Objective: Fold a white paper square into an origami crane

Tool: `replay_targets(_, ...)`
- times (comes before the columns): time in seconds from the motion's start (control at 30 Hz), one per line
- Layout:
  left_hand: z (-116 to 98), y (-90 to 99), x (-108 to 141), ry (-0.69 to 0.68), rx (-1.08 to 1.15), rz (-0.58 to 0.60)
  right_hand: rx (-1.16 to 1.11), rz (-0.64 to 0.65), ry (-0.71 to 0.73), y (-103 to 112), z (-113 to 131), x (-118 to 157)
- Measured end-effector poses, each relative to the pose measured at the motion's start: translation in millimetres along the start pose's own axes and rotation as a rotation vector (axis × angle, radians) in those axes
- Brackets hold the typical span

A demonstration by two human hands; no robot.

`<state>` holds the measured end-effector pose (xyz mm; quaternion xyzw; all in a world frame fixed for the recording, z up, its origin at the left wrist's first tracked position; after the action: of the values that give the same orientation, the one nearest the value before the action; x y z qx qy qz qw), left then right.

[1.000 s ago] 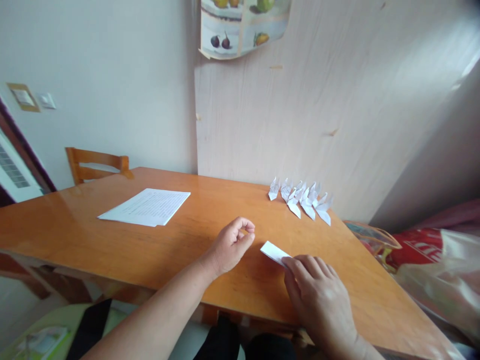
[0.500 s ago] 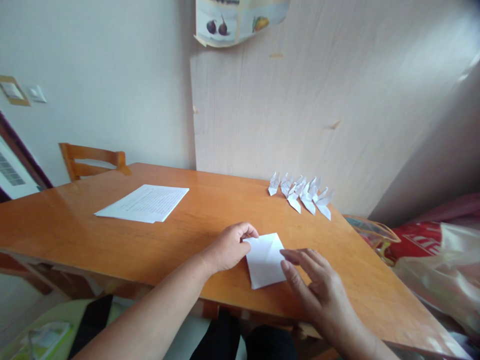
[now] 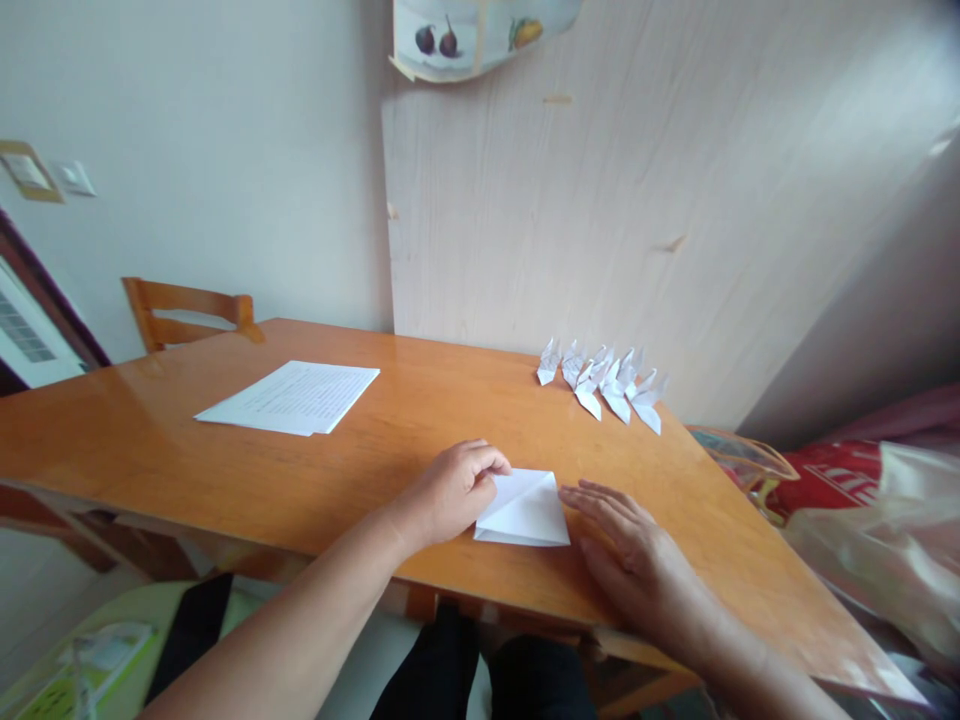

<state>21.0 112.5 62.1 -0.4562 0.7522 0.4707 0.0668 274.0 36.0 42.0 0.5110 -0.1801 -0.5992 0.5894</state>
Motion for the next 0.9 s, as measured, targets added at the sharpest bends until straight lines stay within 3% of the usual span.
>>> replay_targets(0.17,-19.3,1.9,21.5,-0.082,-0.11,0.084,0.13,0.006,0.085,1.5,1.0,-5.1)
replay_targets(0.33,-27.0,0.9,34.0,-0.17,-0.236,0.17,0.195,0.115,0.167,9.7,12.7,-11.6)
replay_targets(0.53,-32.0,3.2,36.8,-0.179,-0.277,0.246,0.209,0.232,0.18,20.5,26.8,-9.6)
replay_targets(0.9,-31.9,7.1,37.8,-0.115,-0.247,0.209,0.019,0.285,0.129,19.9,27.8,-16.4)
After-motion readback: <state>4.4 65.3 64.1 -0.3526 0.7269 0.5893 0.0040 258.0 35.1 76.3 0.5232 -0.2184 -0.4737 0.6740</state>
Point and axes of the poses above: each hand's wrist, its own x-axis away from the middle knuckle, its own y-axis out of the back of the hand, z = x × y, the point moved 1 cm from there along -x, towards the middle knuckle, and after that the axes turned 13 degrees about -y, right-handed, at the moved point
